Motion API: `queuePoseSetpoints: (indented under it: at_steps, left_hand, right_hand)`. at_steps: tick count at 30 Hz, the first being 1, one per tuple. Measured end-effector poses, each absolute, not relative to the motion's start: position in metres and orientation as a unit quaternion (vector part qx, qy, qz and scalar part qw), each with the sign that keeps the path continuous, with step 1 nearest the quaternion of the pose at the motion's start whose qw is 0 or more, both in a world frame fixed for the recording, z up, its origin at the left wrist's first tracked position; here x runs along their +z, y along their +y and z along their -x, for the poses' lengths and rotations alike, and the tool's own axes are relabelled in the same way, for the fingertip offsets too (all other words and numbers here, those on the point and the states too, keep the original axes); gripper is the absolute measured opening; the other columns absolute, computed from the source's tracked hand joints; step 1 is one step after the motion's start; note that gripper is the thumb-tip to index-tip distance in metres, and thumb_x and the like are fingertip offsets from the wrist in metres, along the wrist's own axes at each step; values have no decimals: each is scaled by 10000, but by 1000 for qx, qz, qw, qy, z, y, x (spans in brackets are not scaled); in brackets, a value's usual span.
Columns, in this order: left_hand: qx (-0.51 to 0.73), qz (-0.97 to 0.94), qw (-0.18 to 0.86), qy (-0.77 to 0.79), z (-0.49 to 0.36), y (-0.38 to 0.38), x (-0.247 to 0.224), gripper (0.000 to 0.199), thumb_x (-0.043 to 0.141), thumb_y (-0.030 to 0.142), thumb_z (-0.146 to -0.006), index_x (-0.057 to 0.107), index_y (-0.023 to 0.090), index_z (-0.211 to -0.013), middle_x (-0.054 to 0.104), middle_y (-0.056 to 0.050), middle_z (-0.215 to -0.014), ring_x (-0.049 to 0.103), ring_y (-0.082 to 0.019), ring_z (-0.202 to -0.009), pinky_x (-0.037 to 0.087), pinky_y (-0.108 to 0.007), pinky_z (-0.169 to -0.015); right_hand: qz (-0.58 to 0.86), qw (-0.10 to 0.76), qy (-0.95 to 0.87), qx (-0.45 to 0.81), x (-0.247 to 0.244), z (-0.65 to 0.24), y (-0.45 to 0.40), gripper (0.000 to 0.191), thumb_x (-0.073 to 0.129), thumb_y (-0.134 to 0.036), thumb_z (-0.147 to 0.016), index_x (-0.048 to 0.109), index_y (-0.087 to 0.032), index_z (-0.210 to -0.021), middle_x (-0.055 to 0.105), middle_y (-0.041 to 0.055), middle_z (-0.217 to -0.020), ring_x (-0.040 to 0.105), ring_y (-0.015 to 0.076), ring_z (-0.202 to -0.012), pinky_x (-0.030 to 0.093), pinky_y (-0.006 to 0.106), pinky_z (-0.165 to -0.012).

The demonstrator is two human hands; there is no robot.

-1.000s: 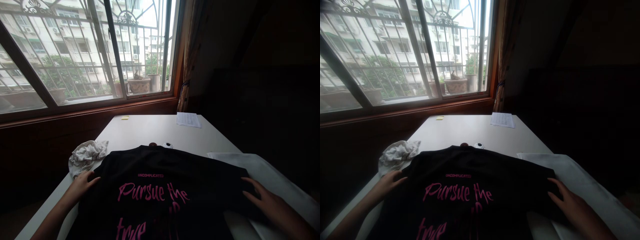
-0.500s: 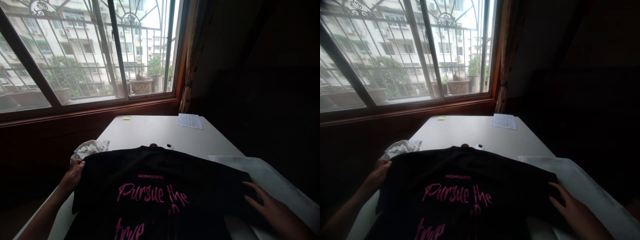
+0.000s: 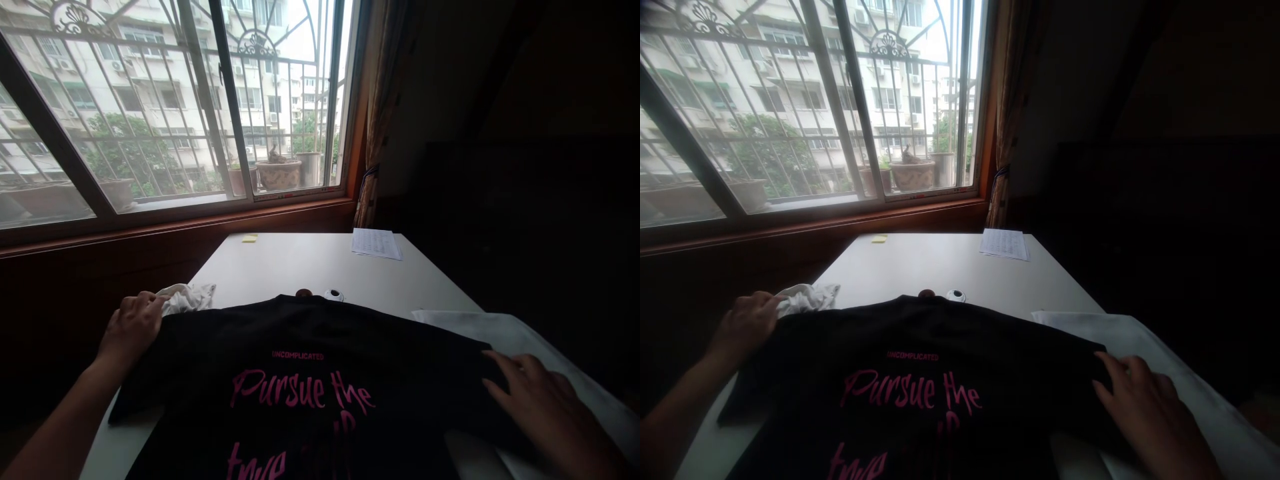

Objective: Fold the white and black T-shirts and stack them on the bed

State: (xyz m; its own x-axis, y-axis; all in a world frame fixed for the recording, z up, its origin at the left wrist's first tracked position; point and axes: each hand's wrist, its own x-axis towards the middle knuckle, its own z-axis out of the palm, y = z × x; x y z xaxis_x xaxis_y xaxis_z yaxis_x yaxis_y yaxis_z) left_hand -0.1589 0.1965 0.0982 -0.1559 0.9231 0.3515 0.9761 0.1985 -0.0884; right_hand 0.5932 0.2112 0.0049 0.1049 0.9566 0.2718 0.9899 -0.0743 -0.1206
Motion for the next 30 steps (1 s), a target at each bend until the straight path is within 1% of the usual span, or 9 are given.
queuePoseSetpoints:
  at_steps: [2, 5, 8, 11, 14, 18, 23, 27, 30]
  left_hand:
    - [-81, 677, 160, -714, 137, 210, 92, 384, 397, 242, -987, 646, 141, -1263, 575, -163, -1306, 482, -369, -1232, 435, -497, -1003]
    - [-105, 776, 83, -617, 87, 231, 77, 346, 442, 236, -985, 678, 187, -1233, 623, -133, -1265, 544, -308, -1199, 463, -422, -1012]
    - [-111, 826, 28, -553, 38, 254, 55, 304, 479, 188, -977, 701, 218, -1183, 656, -114, -1196, 578, -268, -1126, 501, -372, -937]
    - [-99, 814, 41, -571, 7, 277, 32, 290, 521, 181, -973, 676, 230, -1213, 658, -97, -1179, 577, -254, -1108, 507, -345, -893]
    - [-106, 787, 61, -605, -3, 296, 13, 274, 522, 211, -985, 668, 228, -1216, 652, -96, -1152, 580, -249, -1081, 504, -348, -900]
    - [-126, 772, 79, -618, -2, 308, -1, 302, 462, 197, -1007, 654, 212, -1239, 639, -100, -1120, 566, -247, -1070, 500, -347, -922]
    - [-134, 772, 95, -614, 6, 314, -12, 359, 395, 217, -1034, 628, 173, -1303, 626, -112, -1160, 556, -250, -1082, 484, -360, -988]
    - [-132, 783, 103, -599, 16, 316, -22, 423, 395, 338, -1048, 580, 160, -1384, 583, -122, -1287, 514, -270, -1182, 413, -401, -1101]
    - [-126, 788, 106, -593, 22, 316, -27, 484, 390, 406, -1046, 532, 161, -1438, 550, -131, -1362, 483, -285, -1248, 375, -428, -1137]
  right_hand:
    - [694, 124, -703, -96, 17, -563, 217, 529, 402, -439, -871, 632, -162, -1258, 616, 192, -1155, 618, 403, -1012, 502, 550, -906]
    - [606, 148, -781, -27, 34, -501, 233, 403, 447, -361, -919, 662, -201, -1220, 647, 127, -1163, 615, 318, -1077, 513, 462, -946]
    - [525, 170, -833, 42, 43, -439, 256, 329, 437, -283, -959, 690, -246, -1166, 680, 79, -1145, 628, 258, -1073, 527, 407, -951]
    - [495, 179, -848, 59, 37, -393, 286, 298, 480, -217, -935, 728, -204, -1102, 700, 90, -1120, 656, 239, -1021, 542, 378, -942]
    - [480, 180, -857, 56, 19, -365, 313, 322, 508, -194, -927, 720, -177, -1170, 691, 97, -1214, 634, 235, -1119, 498, 362, -1043]
    - [471, 175, -863, 48, -6, -343, 333, 380, 517, -240, -944, 681, -185, -1282, 629, 96, -1372, 545, 260, -1285, 441, 395, -1126]
    - [486, 165, -858, 39, -22, -339, 343, 481, 442, -324, -991, 574, -167, -1426, 506, 117, -1517, 453, 298, -1393, 348, 473, -1196]
    - [482, 145, -863, 50, -25, -349, 350, 554, 402, -441, -1009, 477, -215, -1510, 418, 72, -1593, 373, 272, -1463, 275, 455, -1237]
    - [477, 127, -868, 62, -25, -356, 356, 611, 369, -518, -1012, 416, -228, -1548, 355, 50, -1630, 292, 252, -1509, 234, 437, -1253]
